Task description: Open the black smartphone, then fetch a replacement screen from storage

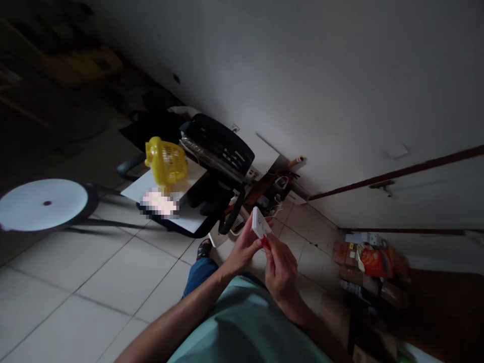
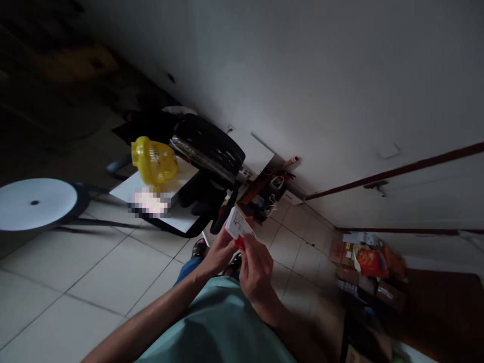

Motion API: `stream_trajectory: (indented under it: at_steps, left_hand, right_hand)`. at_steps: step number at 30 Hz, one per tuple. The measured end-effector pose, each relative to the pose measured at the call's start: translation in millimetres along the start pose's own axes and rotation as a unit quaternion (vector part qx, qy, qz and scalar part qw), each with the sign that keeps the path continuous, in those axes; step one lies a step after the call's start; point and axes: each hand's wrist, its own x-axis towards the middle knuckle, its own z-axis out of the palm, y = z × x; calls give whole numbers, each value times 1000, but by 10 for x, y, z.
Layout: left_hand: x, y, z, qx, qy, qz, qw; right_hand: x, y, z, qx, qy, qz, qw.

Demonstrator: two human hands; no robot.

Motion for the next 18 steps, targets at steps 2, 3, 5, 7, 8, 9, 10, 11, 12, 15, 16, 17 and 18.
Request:
stream_trajectory:
  at_steps: [2, 3, 5, 7, 8, 9, 10, 11, 12, 15, 16, 17, 18]
  left_hand:
    - [-3, 0, 100, -5, -20, -2, 1000]
    - [0, -15, 140, -7, -25, -3, 1000]
    - [16, -59, 202, -11, -33, -5, 999]
    - [41, -97, 244, -11, -48, -9, 999]
    - [55, -109, 261, -9, -55, -11, 998]
    - [69, -116, 277, -6, -63, -13, 998]
    - [82, -118, 295, -3, -67, -14, 998]
    - [93, -118, 315, -1, -71, -16, 997]
    - [102, -117, 337, 1, -73, -17, 997]
    - [115, -128, 410, 2, -74, -15, 997]
    - [115, -140, 433, 1, -73, -16, 997]
    - [114, -156, 455, -2, -72, -18, 997]
    - [112, -177, 475, -5, -70, -19, 997]
  right_hand:
    - [-15, -5, -88, -5, 17, -3, 1000]
    - [-22, -5, -123, -10, 26, -4, 1000]
    - [-35, 4, -183, -16, 42, 0, 999]
    - [-41, 22, -239, -15, 52, 9, 998]
    - [-43, 33, -268, -12, 57, 13, 998]
    - [-44, 45, -297, -9, 61, 16, 998]
    - [-43, 56, -327, -6, 63, 17, 998]
    - [-42, 66, -355, -3, 65, 18, 998]
    - [-41, 75, -381, -2, 67, 20, 998]
    - [-36, 97, -444, 1, 72, 25, 997]
    - [-34, 104, -460, 1, 76, 25, 997]
    - [-32, 109, -475, 1, 78, 24, 997]
    - [-28, 113, -492, 0, 78, 25, 997]
